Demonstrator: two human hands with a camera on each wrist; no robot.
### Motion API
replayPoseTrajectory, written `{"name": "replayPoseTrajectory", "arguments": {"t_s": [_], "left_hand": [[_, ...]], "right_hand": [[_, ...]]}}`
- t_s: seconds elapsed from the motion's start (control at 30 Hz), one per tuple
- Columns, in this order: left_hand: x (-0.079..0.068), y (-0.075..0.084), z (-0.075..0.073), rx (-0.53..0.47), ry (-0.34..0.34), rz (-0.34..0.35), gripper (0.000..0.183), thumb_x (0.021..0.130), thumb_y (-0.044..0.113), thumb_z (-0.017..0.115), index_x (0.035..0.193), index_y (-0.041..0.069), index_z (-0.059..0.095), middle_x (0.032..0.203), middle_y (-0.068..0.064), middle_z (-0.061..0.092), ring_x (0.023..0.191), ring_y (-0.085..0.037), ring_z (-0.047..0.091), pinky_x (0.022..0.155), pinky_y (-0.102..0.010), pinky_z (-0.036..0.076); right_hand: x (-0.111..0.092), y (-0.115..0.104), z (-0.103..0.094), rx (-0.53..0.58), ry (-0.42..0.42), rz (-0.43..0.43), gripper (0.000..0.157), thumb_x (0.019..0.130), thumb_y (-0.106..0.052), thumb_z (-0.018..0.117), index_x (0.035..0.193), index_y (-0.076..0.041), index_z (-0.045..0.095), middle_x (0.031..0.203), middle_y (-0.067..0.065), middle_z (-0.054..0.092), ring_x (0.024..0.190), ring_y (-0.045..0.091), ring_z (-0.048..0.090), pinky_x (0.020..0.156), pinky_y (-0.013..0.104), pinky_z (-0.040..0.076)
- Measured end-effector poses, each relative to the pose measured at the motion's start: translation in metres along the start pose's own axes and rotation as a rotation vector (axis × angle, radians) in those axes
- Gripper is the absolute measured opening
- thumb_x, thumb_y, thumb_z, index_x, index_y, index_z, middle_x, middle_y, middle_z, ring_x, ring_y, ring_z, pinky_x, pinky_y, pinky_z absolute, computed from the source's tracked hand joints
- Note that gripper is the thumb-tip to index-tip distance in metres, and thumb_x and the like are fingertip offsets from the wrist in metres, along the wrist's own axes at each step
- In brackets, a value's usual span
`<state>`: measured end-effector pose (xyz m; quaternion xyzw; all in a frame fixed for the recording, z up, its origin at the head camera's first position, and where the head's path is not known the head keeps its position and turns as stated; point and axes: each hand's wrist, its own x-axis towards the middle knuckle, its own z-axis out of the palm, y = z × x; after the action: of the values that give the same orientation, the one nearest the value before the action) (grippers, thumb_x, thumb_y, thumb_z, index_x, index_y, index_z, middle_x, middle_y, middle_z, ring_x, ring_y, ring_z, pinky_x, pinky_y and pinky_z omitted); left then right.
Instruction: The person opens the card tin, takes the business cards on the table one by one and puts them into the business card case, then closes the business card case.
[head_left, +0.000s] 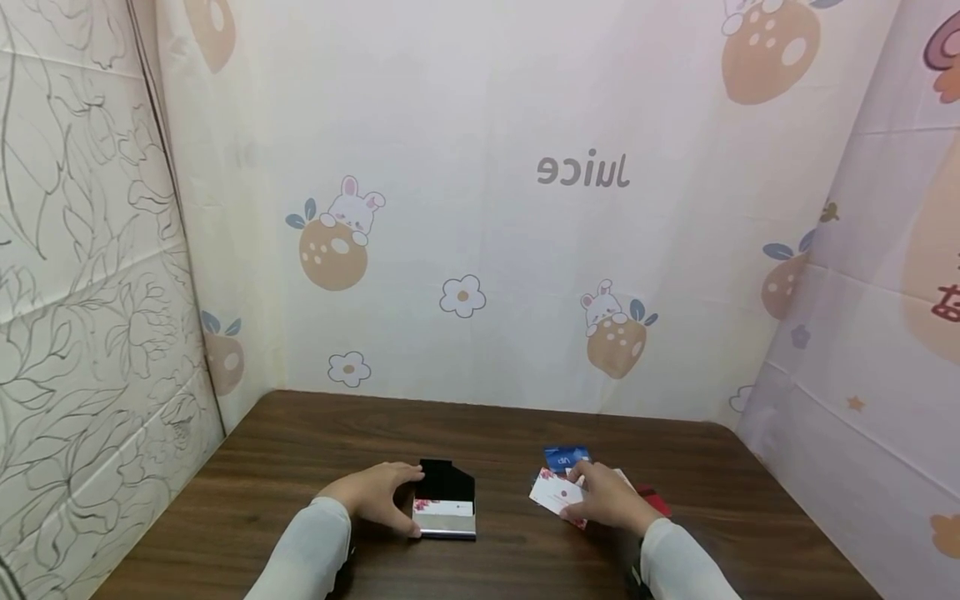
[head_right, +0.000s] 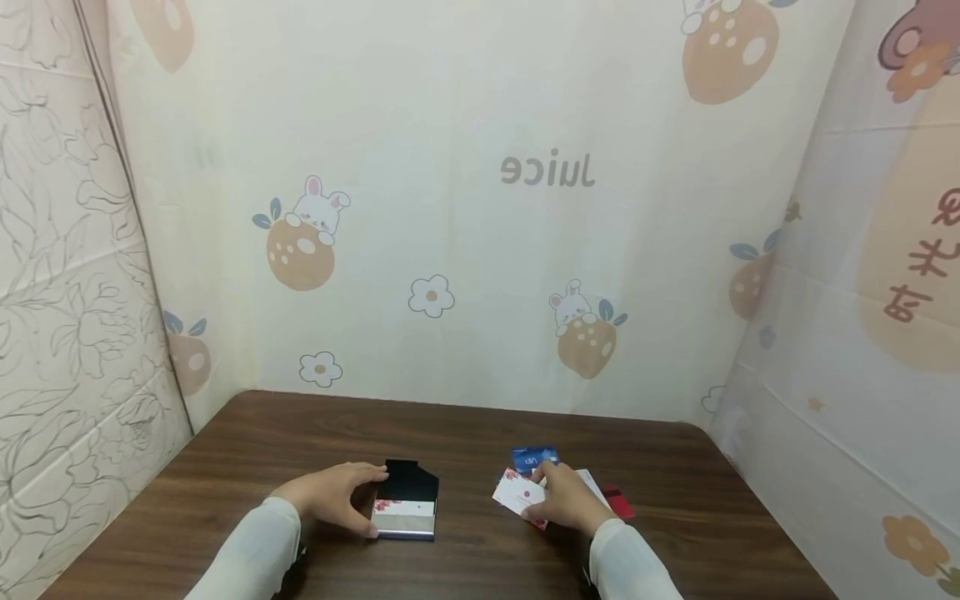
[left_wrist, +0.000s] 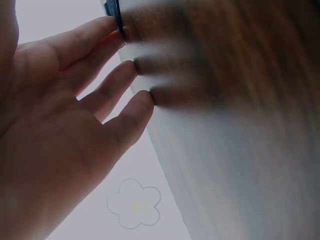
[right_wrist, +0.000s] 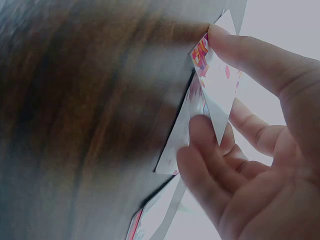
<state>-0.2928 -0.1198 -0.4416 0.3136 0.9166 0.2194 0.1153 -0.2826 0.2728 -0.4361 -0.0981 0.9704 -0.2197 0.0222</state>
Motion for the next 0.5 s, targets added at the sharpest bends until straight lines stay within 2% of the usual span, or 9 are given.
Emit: {"name": "replayPoseTrajectory", "arguments": {"t_s": [0.2, 0.5], "left_hand": [[-0.0018, 0.0008, -0.0009, 0.006, 0.006, 0.008, 0.09, 0.065, 0.055, 0.074, 0.136, 0.008, 0.046, 0.142, -0.011, 0.043, 0.128, -0.03, 0.035, 0.103, -0.055, 0.035], [-0.0019, 0.0002, -0.0005, -0.002, 0.002, 0.002, 0.089, 0.065, 0.055, 0.074, 0.136, 0.009, 0.046, 0.142, -0.011, 0.043, 0.128, -0.03, 0.035, 0.103, -0.055, 0.035]], "right_hand": [[0.001, -0.0014, 0.0005, 0.006, 0.025, -0.03, 0.048, 0.063, -0.033, 0.084, 0.098, -0.01, 0.059, 0.086, 0.005, 0.061, 0.072, 0.016, 0.05, 0.069, 0.04, 0.052], [-0.0035, -0.0048, 0.0015, 0.023, 0.054, -0.026, 0.038, 0.068, -0.024, 0.081, 0.097, -0.012, 0.06, 0.089, 0.007, 0.065, 0.073, 0.016, 0.053, 0.071, 0.042, 0.052]]}}
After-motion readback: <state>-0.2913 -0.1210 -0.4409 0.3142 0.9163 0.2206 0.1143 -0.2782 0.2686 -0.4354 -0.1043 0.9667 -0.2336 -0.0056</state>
